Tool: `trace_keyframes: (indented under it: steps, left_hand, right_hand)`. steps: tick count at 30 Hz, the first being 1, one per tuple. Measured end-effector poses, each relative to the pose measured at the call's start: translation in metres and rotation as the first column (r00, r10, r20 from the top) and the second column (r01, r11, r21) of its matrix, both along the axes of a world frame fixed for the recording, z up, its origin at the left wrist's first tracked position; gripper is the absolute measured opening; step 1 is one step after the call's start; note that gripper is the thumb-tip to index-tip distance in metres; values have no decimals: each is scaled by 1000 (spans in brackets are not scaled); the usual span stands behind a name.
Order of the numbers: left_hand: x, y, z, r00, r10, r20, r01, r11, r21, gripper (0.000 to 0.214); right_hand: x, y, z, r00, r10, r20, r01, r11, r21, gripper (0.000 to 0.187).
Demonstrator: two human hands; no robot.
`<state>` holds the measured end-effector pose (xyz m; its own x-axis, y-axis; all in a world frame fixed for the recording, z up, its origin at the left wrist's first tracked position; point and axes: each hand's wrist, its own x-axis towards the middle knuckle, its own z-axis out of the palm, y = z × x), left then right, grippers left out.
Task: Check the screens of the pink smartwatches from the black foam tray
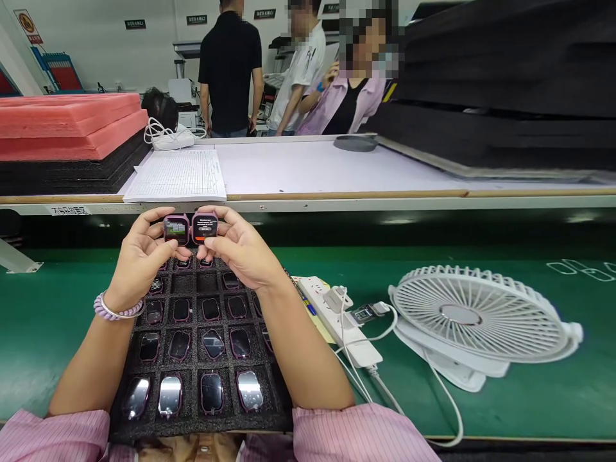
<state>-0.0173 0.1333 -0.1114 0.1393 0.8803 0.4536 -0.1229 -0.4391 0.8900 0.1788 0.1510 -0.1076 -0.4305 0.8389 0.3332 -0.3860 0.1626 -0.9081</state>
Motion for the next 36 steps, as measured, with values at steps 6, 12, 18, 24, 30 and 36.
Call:
trace_keyframes:
  steps: [6,12,18,24,30,36]
  left_hand:
    - [0,-2,-1,999,-27,25,28,1000,-13,46]
    - [2,-2,-1,999,-22,29,23,999,-37,41]
    - [1,0,-1,997,-40,65,42,999,-21,40]
    - [1,0,1,996,-42,75,44,998,-33,43]
    - [1,1,1,998,-34,56,37,998,-53,45]
    - [-3,5,2,995,-44,93,52,995,-83,47]
  right_hand:
    - [-4,1,-3,999,-34,-40,34,999,-1,47]
    - [-8,3,-7,995,-89,-43,90,996,5,52]
    - [-9,1,-5,995,-86,-54,86,996,-4,55]
    - [-9,1,-5,995,-81,-53,81,997,14,50]
    - [-8,3,-7,998,-62,-31,63,997,37,50]
    - [-10,10,-12,993,-12,-121,13,1000,2,45]
